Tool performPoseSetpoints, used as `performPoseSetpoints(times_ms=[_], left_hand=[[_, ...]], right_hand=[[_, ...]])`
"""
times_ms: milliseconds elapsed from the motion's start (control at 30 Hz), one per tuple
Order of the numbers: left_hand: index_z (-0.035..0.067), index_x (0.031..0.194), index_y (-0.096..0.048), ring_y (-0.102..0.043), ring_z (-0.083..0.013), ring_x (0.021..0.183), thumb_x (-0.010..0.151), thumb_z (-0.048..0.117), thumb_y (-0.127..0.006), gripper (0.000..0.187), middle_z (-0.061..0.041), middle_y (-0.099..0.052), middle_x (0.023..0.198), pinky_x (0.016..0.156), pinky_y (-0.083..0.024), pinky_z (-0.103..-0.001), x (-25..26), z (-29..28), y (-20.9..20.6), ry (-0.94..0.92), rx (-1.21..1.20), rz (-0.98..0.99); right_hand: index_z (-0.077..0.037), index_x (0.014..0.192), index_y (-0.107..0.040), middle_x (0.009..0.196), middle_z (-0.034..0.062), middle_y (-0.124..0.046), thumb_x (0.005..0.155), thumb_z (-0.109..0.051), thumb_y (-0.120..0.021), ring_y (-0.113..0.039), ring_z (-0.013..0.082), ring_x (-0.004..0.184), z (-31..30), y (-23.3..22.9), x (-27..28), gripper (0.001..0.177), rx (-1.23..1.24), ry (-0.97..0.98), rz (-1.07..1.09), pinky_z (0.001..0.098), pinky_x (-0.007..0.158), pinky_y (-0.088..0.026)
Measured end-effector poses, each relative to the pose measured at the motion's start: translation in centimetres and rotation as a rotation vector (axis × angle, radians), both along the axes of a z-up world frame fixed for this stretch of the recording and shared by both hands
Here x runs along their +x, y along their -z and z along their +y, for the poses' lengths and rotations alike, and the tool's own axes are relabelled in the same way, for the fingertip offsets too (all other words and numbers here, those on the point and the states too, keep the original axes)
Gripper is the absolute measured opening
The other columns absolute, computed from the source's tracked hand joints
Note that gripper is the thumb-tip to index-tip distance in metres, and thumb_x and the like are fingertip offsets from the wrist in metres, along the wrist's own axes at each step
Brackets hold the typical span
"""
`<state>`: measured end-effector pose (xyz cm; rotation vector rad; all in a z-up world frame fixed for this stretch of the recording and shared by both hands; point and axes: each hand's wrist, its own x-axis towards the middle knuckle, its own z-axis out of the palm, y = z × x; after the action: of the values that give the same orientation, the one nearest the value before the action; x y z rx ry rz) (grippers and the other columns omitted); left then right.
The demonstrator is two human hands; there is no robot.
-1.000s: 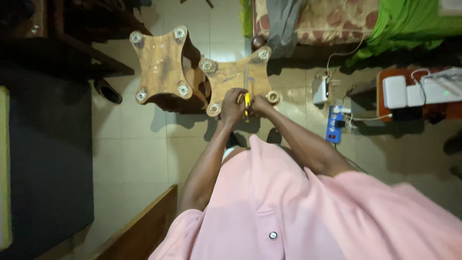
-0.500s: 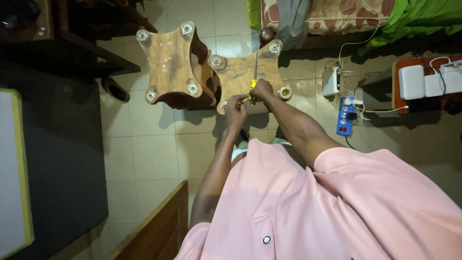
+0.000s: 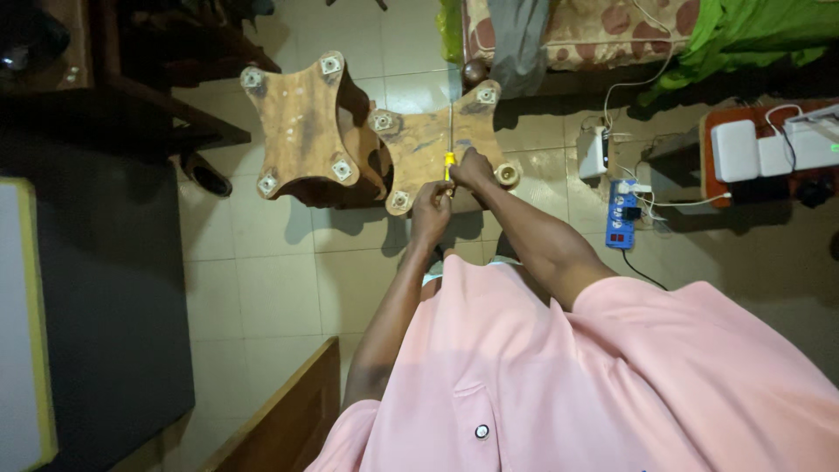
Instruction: The person uses a screwdriver to attach small cylindrical wooden parts to the underside of two wooden stools. They repeatedly pick up parts from a nearby table, position them on the stools, and tighten them with the screwdriver.
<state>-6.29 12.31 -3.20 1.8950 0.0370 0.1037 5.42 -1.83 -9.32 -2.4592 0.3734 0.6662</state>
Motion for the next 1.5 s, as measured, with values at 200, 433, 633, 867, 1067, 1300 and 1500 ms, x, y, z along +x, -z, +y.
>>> performPoseSetpoints(times_ms=[200, 433, 633, 867, 1067, 1300, 1500], left_hand=[[0.004, 0.110, -0.071, -0.069, -0.0329, 0.099, 0.090, 0.003, -0.066, 0.021, -0.015, -0.070, 0.105, 0.088, -0.054, -0.040, 0.1, -1.4, 1.2, 0.018, 0.073, -0.024], [0.005, 0.113, -0.070, -0.070, -0.0322, 0.102, 0.091, 0.005, -0.065, 0.022, -0.016, -0.071, 0.108, 0.089, -0.055, -0.040, -0.2, -3.6, -0.1, 0.101, -0.003, 0.080], [0.004, 0.108, -0.072, -0.069, -0.0336, 0.102, 0.090, 0.003, -0.065, 0.020, -0.016, -0.073, 0.105, 0.091, -0.054, -0.041, -0.5, -4.8, -2.0, 0.120, 0.076, 0.037], [0.004, 0.111, -0.071, -0.070, -0.0313, 0.103, 0.090, 0.005, -0.065, 0.022, -0.016, -0.072, 0.108, 0.092, -0.054, -0.039, -1.4, -5.6, -2.9, 0.043, 0.051, 0.069], [0.004, 0.113, -0.071, -0.070, -0.0301, 0.104, 0.092, 0.005, -0.064, 0.022, -0.016, -0.072, 0.109, 0.091, -0.054, -0.038, -2.3, -6.3, -2.4, -0.023, 0.042, 0.080], [0.004, 0.114, -0.069, -0.071, -0.0185, 0.099, 0.095, 0.015, -0.068, 0.023, -0.010, -0.074, 0.106, 0.090, -0.055, -0.032, -2.1, -8.3, 0.1, -0.091, -0.152, 0.138], [0.002, 0.127, -0.065, -0.066, -0.0129, 0.102, 0.097, 0.030, -0.072, 0.041, -0.004, -0.071, 0.111, 0.089, -0.054, -0.029, -2.8, -10.2, 1.3, -0.191, -0.436, 0.285]], right_hand=[[0.000, 0.123, -0.060, 0.115, 0.0235, -0.068, 0.083, -0.024, -0.075, -0.067, 0.0392, 0.108, -3.5, -0.7, -4.1, 0.049, 0.165, -0.043, -0.335, 0.0461, 0.094, -0.054], [-0.005, 0.139, -0.053, 0.135, 0.0225, -0.049, 0.079, -0.015, -0.079, -0.051, 0.0431, 0.126, -9.2, -4.1, -6.1, 0.067, -0.105, -0.155, -0.474, 0.0493, 0.104, -0.046], [-0.008, 0.142, -0.046, 0.137, 0.0204, -0.044, 0.070, -0.018, -0.086, -0.046, 0.0425, 0.126, -10.4, -2.6, -5.5, 0.083, -0.117, -0.256, -0.305, 0.0524, 0.099, -0.043], [-0.008, 0.140, -0.050, 0.138, 0.0195, -0.048, 0.079, -0.016, -0.079, -0.054, 0.0427, 0.125, -11.4, -0.8, -5.5, 0.068, -0.041, -0.265, -0.274, 0.0494, 0.102, -0.048], [-0.004, 0.134, -0.052, 0.131, 0.0214, -0.051, 0.081, -0.016, -0.077, -0.055, 0.0418, 0.122, -11.7, -3.7, -4.9, 0.060, 0.035, -0.267, -0.223, 0.0479, 0.102, -0.048], [-0.002, 0.141, -0.048, 0.120, 0.0206, -0.056, 0.075, -0.022, -0.084, -0.061, 0.0398, 0.112, -11.3, -9.9, -5.9, 0.077, 0.167, -0.310, -0.395, 0.0453, 0.096, -0.051], [-0.003, 0.133, -0.057, 0.125, 0.0188, -0.057, 0.079, -0.012, -0.079, -0.065, 0.0338, 0.112, -11.6, -14.6, -7.9, 0.059, 0.250, -0.420, -0.451, 0.0417, 0.098, -0.053]])
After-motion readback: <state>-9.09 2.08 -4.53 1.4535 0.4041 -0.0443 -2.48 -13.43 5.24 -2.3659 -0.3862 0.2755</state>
